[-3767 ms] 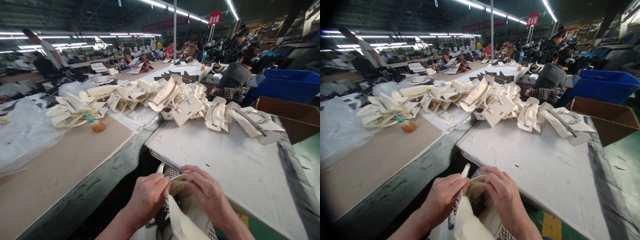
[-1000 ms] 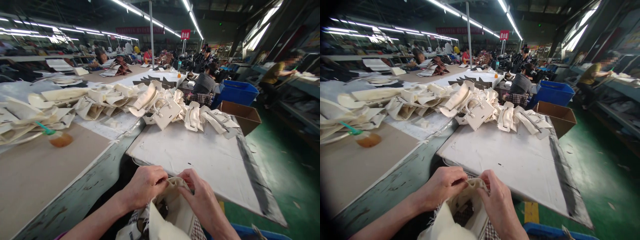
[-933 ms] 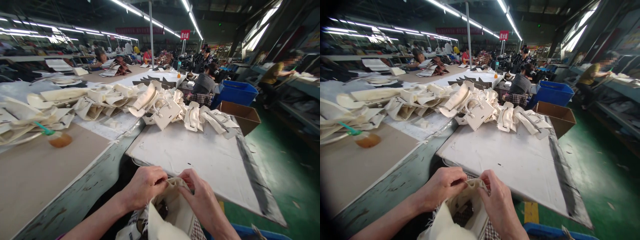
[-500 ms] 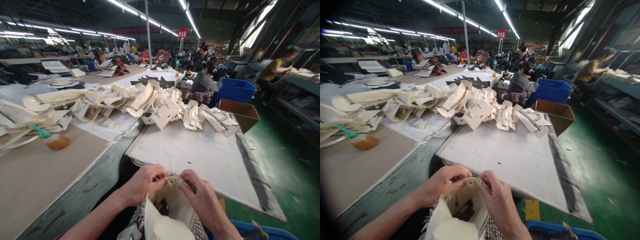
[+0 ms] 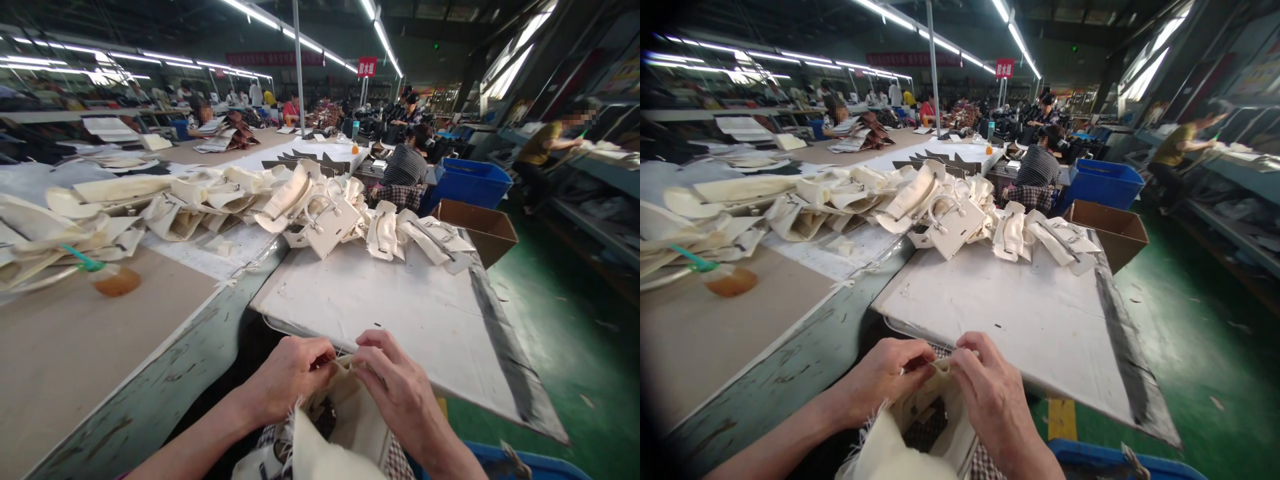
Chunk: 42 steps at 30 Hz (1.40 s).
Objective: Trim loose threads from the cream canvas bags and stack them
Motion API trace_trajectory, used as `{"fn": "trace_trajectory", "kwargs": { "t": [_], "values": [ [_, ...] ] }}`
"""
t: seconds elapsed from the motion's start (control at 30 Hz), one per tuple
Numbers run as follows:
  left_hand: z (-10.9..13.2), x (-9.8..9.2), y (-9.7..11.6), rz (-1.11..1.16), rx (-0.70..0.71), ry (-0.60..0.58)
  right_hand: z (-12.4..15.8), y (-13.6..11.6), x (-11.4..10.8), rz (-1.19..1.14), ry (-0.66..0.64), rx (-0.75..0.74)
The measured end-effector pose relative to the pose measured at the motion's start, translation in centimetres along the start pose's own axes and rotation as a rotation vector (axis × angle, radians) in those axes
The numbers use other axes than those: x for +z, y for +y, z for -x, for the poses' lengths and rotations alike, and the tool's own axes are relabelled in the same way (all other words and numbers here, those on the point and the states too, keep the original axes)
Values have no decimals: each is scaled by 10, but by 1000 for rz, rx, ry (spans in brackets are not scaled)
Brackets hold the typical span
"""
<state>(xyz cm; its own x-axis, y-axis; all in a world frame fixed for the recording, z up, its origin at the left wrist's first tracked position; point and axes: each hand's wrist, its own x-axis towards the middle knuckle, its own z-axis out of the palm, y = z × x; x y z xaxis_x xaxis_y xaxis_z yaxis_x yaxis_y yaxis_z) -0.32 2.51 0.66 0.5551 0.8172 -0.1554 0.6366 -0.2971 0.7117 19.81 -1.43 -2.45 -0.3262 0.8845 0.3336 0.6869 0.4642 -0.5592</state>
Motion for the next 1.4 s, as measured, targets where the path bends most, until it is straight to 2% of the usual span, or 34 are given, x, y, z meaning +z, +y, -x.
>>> {"fn": "trace_trajectory", "kwargs": {
  "t": [0.13, 0.33, 0.43, 0.53, 0.7, 0.83, 0.9, 1.03, 1.17, 1.4],
  "values": [
    [0, -1, 0, -22, 12, 9, -12, -1, -8, 107, -125, -149],
    [-1, 0, -1, -25, -7, 6, -29, -3, -15, 363, -205, -337],
    [-1, 0, -2, -52, -3, 15, -35, -5, -16, 415, -247, -371],
    [-2, 1, -2, -65, 7, 34, -35, -8, -14, 382, -272, -326],
    [-1, 1, -4, -57, 11, 34, -26, -12, -6, 138, -264, -130],
    [-1, -1, -3, -52, 18, 32, -20, -11, -3, -139, -166, 58],
    [-1, -1, -2, -46, 8, 32, -16, -9, -4, -202, -91, 157],
    [-1, -1, 0, -26, 2, 7, -4, -3, -8, -64, -35, 239],
    [-2, 0, 3, -14, -10, -14, 7, -1, -6, 86, -26, 186],
    [1, 3, 0, -3, -17, 5, 15, -6, 7, 288, 137, 65]
  ]
}}
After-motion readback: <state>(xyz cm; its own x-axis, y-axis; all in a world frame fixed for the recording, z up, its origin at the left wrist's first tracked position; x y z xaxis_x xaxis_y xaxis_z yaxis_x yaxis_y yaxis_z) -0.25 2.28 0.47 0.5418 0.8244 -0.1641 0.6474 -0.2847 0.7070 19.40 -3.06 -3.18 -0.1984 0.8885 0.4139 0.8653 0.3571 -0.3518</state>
